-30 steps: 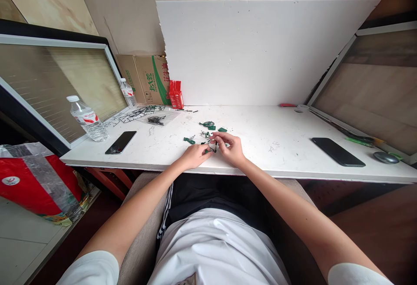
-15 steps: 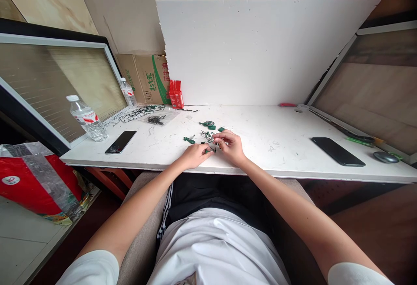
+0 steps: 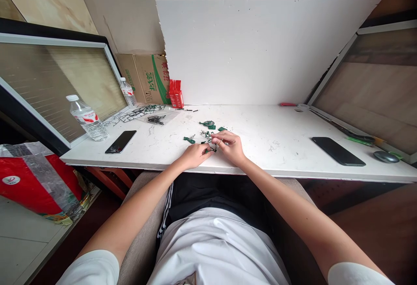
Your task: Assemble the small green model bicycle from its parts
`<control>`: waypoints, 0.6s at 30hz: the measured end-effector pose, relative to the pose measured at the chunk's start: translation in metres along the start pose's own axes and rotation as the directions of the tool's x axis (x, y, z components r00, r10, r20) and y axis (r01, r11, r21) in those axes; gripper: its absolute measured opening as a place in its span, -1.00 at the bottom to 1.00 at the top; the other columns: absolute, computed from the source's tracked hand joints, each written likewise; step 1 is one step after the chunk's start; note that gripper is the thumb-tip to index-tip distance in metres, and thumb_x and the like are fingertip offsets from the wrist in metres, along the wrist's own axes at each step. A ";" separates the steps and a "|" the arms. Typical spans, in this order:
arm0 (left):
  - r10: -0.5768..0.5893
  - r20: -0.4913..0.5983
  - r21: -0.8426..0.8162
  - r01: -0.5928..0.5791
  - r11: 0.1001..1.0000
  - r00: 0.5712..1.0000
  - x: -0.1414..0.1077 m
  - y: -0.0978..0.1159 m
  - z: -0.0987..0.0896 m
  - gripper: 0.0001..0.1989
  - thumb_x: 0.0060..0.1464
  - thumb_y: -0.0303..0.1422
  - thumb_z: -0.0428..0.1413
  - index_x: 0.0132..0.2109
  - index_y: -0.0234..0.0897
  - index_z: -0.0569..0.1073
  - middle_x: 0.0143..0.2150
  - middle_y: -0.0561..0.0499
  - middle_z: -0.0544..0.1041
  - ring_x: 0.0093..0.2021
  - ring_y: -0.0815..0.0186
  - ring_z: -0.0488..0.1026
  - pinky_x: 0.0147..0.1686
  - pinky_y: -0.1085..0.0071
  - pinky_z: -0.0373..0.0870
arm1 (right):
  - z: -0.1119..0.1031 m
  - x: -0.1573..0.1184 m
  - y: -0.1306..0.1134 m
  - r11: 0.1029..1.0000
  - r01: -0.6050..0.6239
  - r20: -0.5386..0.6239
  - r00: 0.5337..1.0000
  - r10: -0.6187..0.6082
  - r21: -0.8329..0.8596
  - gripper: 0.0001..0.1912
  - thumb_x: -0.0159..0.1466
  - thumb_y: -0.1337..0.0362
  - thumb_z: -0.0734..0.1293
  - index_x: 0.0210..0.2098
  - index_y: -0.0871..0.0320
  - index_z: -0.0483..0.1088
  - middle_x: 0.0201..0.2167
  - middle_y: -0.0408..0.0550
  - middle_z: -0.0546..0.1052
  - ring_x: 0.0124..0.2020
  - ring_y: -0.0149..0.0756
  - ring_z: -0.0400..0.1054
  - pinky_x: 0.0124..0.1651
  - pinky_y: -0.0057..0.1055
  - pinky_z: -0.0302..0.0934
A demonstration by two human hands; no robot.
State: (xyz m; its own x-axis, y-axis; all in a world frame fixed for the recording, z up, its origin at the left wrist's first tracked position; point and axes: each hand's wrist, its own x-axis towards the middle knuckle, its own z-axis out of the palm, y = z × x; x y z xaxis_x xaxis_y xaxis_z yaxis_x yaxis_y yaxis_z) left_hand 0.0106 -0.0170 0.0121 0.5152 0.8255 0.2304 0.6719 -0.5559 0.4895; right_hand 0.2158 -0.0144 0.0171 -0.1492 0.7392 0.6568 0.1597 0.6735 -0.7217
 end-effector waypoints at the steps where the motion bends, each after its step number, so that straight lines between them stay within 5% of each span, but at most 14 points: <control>1: 0.002 0.000 0.003 -0.002 1.000 1.000 0.000 0.000 0.000 -0.72 0.33 -0.12 0.08 -0.11 -0.21 0.56 -0.38 0.01 0.54 -0.38 0.24 0.45 -0.34 0.40 0.22 | 0.000 0.000 0.001 1.000 0.000 -0.004 1.000 0.000 0.006 -0.73 0.35 0.00 0.45 -0.11 0.00 0.68 -0.26 0.01 0.66 -0.22 -0.11 0.58 -0.25 -0.19 0.47; 9: 0.004 0.006 0.019 -0.004 1.000 1.000 0.000 0.004 -0.002 -0.70 0.34 -0.10 0.08 -0.15 -0.23 0.54 -0.33 -0.01 0.58 -0.36 0.23 0.47 -0.35 0.38 0.21 | 0.003 -0.001 0.005 0.993 -0.063 0.045 0.997 0.059 0.101 -0.64 0.45 -0.02 0.28 0.03 0.04 0.55 -0.25 -0.02 0.65 -0.23 -0.18 0.60 -0.39 -0.34 0.39; 18: 0.010 -0.004 0.024 -0.010 1.000 1.000 -0.001 0.005 -0.001 -0.75 0.34 -0.14 0.08 -0.14 -0.21 0.53 -0.30 -0.02 0.60 -0.32 0.21 0.51 -0.32 0.39 0.26 | 0.001 -0.002 -0.003 0.992 -0.111 0.056 0.993 0.107 0.065 -0.64 0.42 -0.08 0.33 -0.12 0.06 0.57 -0.12 0.04 0.67 -0.15 -0.12 0.61 -0.36 -0.34 0.44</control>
State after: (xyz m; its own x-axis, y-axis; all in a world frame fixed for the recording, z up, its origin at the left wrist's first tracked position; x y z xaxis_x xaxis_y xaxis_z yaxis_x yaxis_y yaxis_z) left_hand 0.0126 -0.0202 0.0155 0.5197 0.8203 0.2386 0.6792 -0.5662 0.4670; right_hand 0.2142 -0.0181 0.0179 -0.1860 0.8059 0.5622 0.1119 0.5858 -0.8027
